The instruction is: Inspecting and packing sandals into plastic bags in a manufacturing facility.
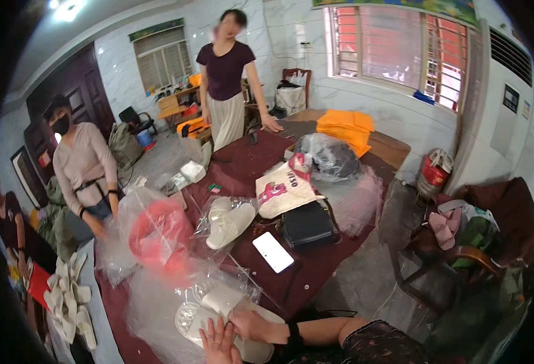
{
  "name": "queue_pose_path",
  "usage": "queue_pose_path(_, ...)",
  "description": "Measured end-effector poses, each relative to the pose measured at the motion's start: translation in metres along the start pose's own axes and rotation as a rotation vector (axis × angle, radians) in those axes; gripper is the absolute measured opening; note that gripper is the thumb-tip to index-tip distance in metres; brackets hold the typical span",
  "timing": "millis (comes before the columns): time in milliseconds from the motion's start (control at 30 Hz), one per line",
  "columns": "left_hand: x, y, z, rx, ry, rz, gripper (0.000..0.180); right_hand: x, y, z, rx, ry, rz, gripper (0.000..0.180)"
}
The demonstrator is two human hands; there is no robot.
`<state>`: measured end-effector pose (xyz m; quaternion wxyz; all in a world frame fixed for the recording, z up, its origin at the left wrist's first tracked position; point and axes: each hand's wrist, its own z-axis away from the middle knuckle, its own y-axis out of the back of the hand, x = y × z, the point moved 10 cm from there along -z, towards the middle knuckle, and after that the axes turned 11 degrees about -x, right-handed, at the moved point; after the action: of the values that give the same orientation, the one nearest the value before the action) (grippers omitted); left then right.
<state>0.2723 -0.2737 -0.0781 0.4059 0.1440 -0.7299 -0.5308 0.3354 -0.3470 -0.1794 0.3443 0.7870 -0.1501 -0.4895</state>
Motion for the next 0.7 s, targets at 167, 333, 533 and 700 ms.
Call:
queue_pose_path(167,-0.006,-0.004,0.012,0.146,0.043,0.095,0.048,-0.005,-0.024,-0.005,0.025,0.081,-0.113,0.028)
queue_pose_path(333,0.014,0.004,0.004,0.122,0.008,0.181,0.048,0.054,-0.085,0.006,-0.001,0.127,-0.604,0.068)
queue_pose_path(533,-0.003,-0.027,0.003,0.141,-0.103,0.079,0.049,0.067,-0.079,0.004,0.172,-0.063,-0.477,0.059)
queue_pose_path(700,-0.006,-0.029,0.013,0.101,-0.081,0.006,0.05,0.06,-0.086,0.031,0.166,-0.06,-0.387,0.052)
